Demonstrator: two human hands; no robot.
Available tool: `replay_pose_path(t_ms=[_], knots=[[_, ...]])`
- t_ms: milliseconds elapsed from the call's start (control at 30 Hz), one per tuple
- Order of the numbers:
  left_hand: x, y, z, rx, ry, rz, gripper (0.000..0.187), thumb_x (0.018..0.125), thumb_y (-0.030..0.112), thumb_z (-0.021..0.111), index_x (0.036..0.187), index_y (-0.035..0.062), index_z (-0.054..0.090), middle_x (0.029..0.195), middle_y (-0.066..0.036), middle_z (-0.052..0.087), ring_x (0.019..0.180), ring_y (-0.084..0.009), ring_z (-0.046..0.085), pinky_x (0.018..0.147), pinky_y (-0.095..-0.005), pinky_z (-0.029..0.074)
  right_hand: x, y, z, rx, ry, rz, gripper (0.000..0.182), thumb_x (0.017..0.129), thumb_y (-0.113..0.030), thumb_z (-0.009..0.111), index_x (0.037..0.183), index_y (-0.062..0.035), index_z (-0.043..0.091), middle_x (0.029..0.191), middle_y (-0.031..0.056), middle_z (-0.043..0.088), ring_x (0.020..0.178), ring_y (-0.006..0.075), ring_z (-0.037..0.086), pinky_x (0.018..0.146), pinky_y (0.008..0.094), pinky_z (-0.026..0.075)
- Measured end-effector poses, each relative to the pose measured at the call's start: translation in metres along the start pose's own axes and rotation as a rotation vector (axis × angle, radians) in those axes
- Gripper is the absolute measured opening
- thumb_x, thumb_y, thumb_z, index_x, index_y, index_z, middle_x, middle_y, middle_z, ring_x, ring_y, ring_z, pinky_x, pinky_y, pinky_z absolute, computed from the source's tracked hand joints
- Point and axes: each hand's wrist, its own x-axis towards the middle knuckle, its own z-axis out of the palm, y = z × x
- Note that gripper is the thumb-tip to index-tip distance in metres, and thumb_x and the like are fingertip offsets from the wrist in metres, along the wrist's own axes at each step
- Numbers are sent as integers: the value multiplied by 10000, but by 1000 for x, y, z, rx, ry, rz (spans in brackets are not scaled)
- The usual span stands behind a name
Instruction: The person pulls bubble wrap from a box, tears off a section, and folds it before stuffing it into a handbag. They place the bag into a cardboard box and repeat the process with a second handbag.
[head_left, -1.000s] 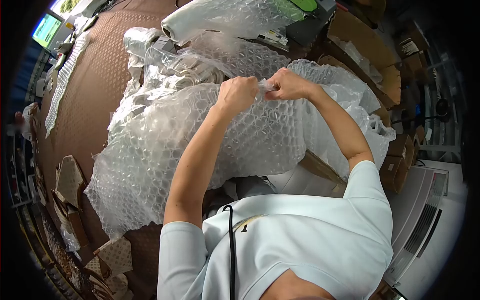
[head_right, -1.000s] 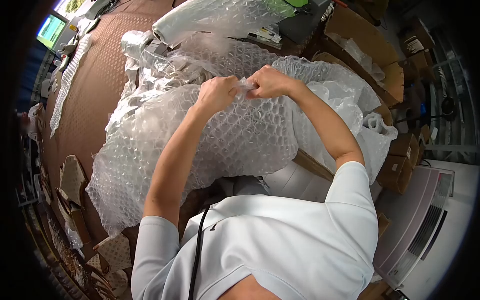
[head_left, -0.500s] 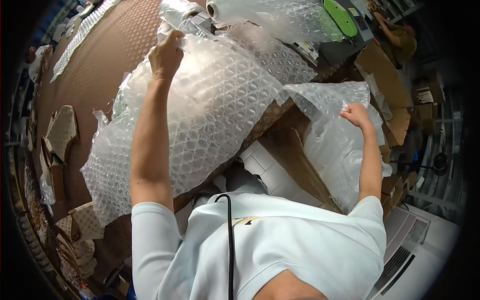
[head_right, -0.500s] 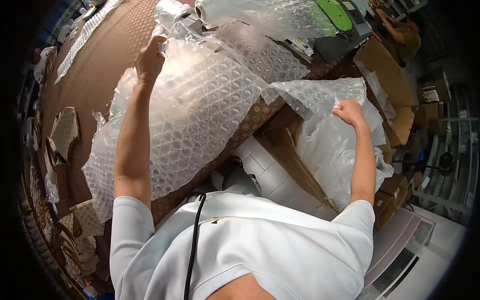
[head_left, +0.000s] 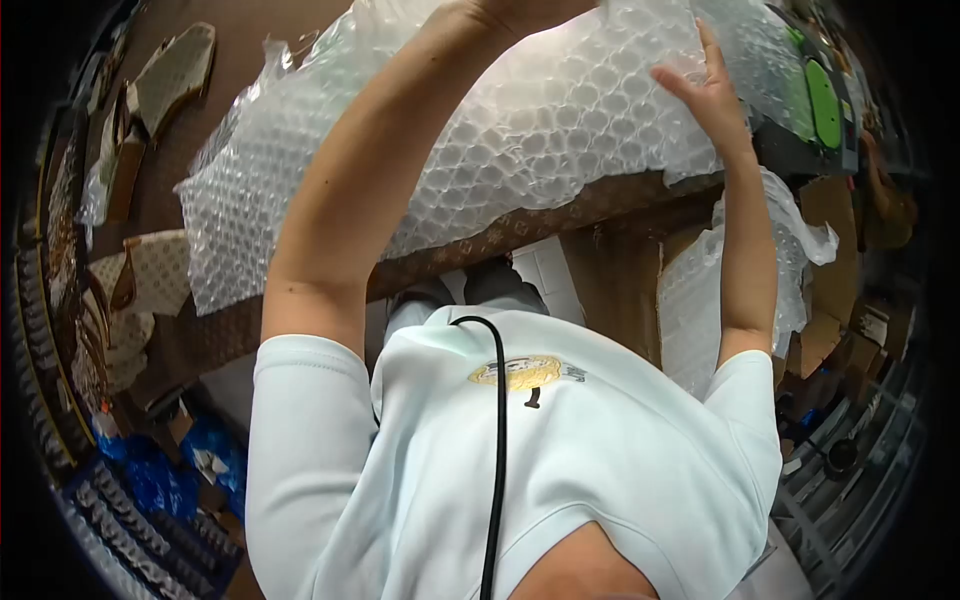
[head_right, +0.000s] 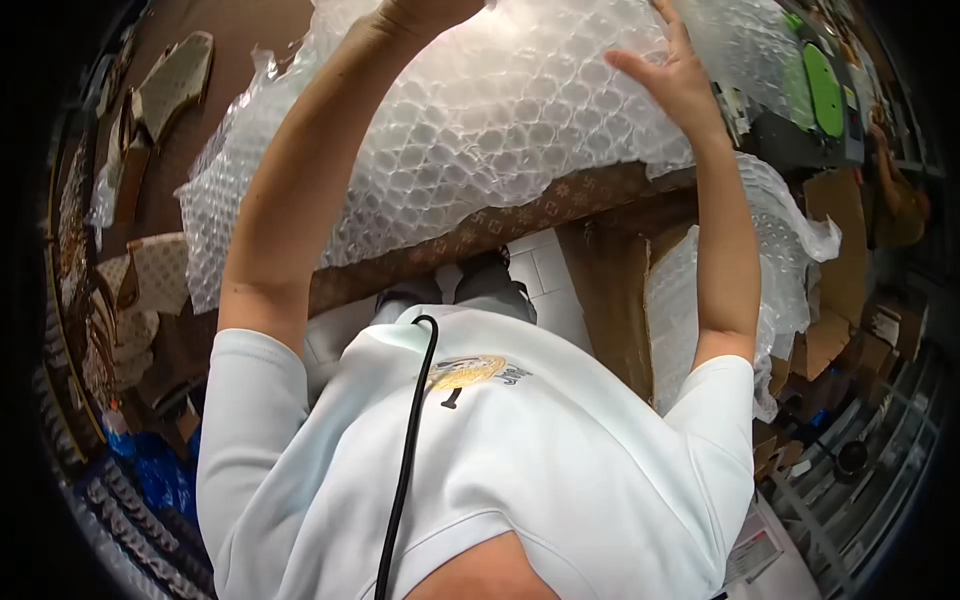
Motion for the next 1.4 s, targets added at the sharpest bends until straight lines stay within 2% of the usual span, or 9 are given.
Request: replay_pose_path(t_ms=[233, 267, 367, 600, 733, 833, 967, 1133, 1400], knots=[[-141, -42, -85, 237, -20, 19, 668, 781, 431, 648, 1346, 214, 366, 1367, -121, 385, 1284, -290, 338, 1034, -485, 258, 7, 29, -14, 78, 59, 430, 340, 805, -286, 660, 1053, -52, 647, 959, -3, 633, 809, 97, 559, 719, 246, 444], [-192, -53, -76, 238, -345, -131, 830, 737, 591, 594, 1407, 252, 239, 1493, -34, 122, 1380, -257, 59, 1081, -534, -4, 7, 25, -14, -20, 63, 415, 341, 807, -294, 650, 1057, -62, 645, 952, 4, 638, 786, 105, 562, 708, 250, 443], [-284, -81, -54, 312, -598, -353, 764, 767, 610, 542, 1394, 266, 275, 1467, -41, 210, 1376, -253, 101, 1080, -560, 44, 33, 81, -66, -725, -77, 26, 361, 813, -345, 609, 1086, -110, 634, 951, 38, 645, 755, 142, 575, 707, 278, 444], [-366, -194, -146, 204, -283, -423, 877, 723, 651, 560, 1399, 174, 270, 1448, -100, 257, 1350, -292, 188, 1061, -533, 149, 50, 2, -89, -1027, 39, 205, 337, 837, -358, 563, 1092, -150, 633, 927, 43, 644, 727, 188, 574, 716, 292, 448], [-398, -262, -173, 182, -302, -1276, 1112, 634, 738, 574, 1385, 1, 216, 1409, -205, 284, 1323, -368, 215, 1037, -558, 187, 42, -29, -102, -1130, 17, -94, 379, 857, -392, 543, 1149, -156, 599, 975, 32, 632, 795, 176, 578, 743, 297, 456], [-429, -285, -178, -4, -367, -1309, 1098, 626, 647, 669, 1361, -35, 221, 1395, -184, 314, 1298, -353, 274, 1036, -489, 252, 34, -92, -74, -1162, -50, -156, 434, 888, -416, 506, 1233, -156, 546, 1074, 18, 616, 917, 158, 600, 786, 319, 471], [-470, -311, -176, -629, 175, -1656, 980, 604, 324, 814, 1318, -56, 263, 1259, -206, 443, 1117, -286, 495, 892, -366, 431, 26, -262, 87, -543, -62, 155, 413, 910, -319, 493, 1261, -103, 512, 1048, 40, 604, 908, 142, 594, 794, 329, 489], [-457, -270, -197, -1274, 461, -1296, 413, 703, 66, 731, 1051, 37, 510, 928, -20, 574, 826, -110, 555, 735, -265, 456, -30, -397, 341, 216, -621, 204, 338, 864, -271, 588, 1086, -16, 597, 747, 39, 625, 645, 111, 589, 602, 241, 461], [-494, -224, -228, -1405, 677, -1440, 219, 851, 249, 598, 1003, 104, 534, 840, 35, 538, 708, -63, 525, 607, -206, 436, -145, -377, 623, 170, -827, 139, 691, 751, -439, 596, 1272, -15, 434, 864, 164, 645, 829, 280, 631, 740, 355, 477]])
